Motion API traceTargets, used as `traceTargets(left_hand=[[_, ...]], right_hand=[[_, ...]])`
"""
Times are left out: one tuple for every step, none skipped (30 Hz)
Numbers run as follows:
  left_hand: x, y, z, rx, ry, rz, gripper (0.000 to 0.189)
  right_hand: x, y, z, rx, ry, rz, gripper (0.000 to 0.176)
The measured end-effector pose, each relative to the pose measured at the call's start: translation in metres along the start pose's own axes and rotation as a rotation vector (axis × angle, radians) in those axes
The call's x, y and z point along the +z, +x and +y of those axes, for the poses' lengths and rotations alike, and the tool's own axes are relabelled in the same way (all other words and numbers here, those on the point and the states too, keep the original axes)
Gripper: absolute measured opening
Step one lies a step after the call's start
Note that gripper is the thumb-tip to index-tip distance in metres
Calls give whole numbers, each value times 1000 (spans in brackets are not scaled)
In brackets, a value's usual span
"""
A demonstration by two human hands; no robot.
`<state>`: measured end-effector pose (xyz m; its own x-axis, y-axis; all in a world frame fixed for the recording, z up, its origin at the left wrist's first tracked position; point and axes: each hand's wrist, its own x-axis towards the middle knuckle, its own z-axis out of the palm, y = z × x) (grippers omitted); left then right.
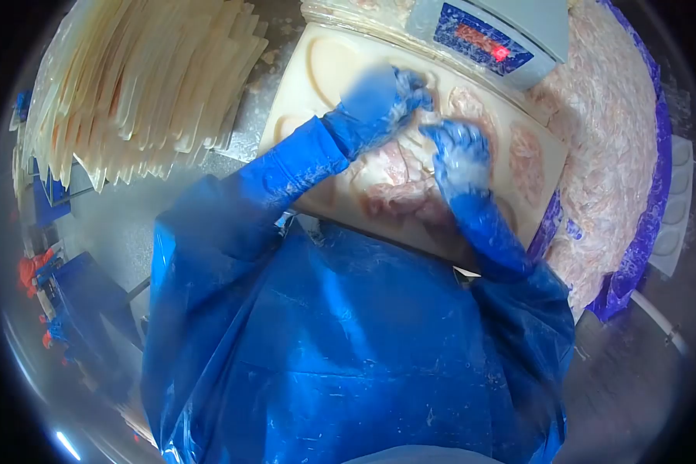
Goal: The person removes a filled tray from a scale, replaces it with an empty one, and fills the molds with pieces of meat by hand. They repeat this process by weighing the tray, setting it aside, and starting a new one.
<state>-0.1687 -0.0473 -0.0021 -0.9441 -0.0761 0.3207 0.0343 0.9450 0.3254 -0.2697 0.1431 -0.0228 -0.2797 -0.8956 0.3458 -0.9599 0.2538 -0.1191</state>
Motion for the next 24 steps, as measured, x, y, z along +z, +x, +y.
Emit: traceTargets(left_hand=[[-3, -4, -4, -4, -1, 1, 28], [-9, -9, -12, -17, 68, -45, 28], [-11, -12, -15, -25, 134, -95, 28], [-22, -3, -5, -144, 266, -198, 26], [-17, 0, 0, -140, 260, -206, 26], [-13, 4, 2, -7, 71, -90, 24], [-10, 8, 5, 120, -117, 33, 23], [0, 7, 2, 73, -74, -153, 22], [3, 3, -9, 71, -70, -153, 22], [-2, -1, -22, 49, -45, -107, 22], [-5, -7, -30, 26, -23, -62, 23], [-3, -13, -33, -1, 70, 183, 27], [0, -18, -28, 1, 68, 179, 27], [1, -26, -17, 54, 56, 107, 30], [3, -31, -9, 104, 45, 36, 33], [6, -33, -6, -23, -268, -38, 40], [4, -32, -15, -27, -266, -34, 40], [1, -26, -32, 31, 33, -48, 42], [-3, -23, -36, 89, 322, -68, 43], [-7, -22, -34, 44, 318, -167, 46], [-10, -26, -29, 44, 324, -158, 46], [-13, -35, -24, 57, 255, -159, 47], [-15, -43, -22, 67, 185, -160, 47], [-15, -50, -23, 33, 97, -154, 48]], right_hand=[[-4, -12, 0, -29, -3, 0, 29], [3, -26, 2, -54, 47, 13, 35], [6, -34, 7, -45, 49, 10, 35], [1, -36, 5, -37, 88, -31, 38], [-2, -38, 4, -29, 126, -69, 41], [5, -36, 4, 0, 86, -31, 39], [5, -27, 4, -2, 83, -31, 39], [3, -14, 3, 12, 103, -77, 40], [1, -7, 1, 31, 125, -121, 41], [1, -9, 3, -11, 62, -115, 41], [0, -8, 3, -8, 64, -111, 41], [-2, -7, 2, 18, 79, -81, 43], [-4, -6, 2, 43, 92, -52, 44], [-1, 2, -1, -10, 124, -52, 49], [2, 11, -7, -13, 128, -55, 49], [4, 21, -14, -29, -48, -155, 53], [5, 31, -16, -46, -228, -251, 57], [7, 41, -10, 14, -115, -193, 63], [10, 47, -10, 40, -139, -124, 63], [10, 39, -12, 20, -75, -192, 66], [10, 32, -15, -6, -13, -251, 71], [1, 21, -15, -26, 65, -330, 72], [-4, 9, -11, -48, 144, -411, 74], [7, -6, -2, -59, 50, -459, 76]])
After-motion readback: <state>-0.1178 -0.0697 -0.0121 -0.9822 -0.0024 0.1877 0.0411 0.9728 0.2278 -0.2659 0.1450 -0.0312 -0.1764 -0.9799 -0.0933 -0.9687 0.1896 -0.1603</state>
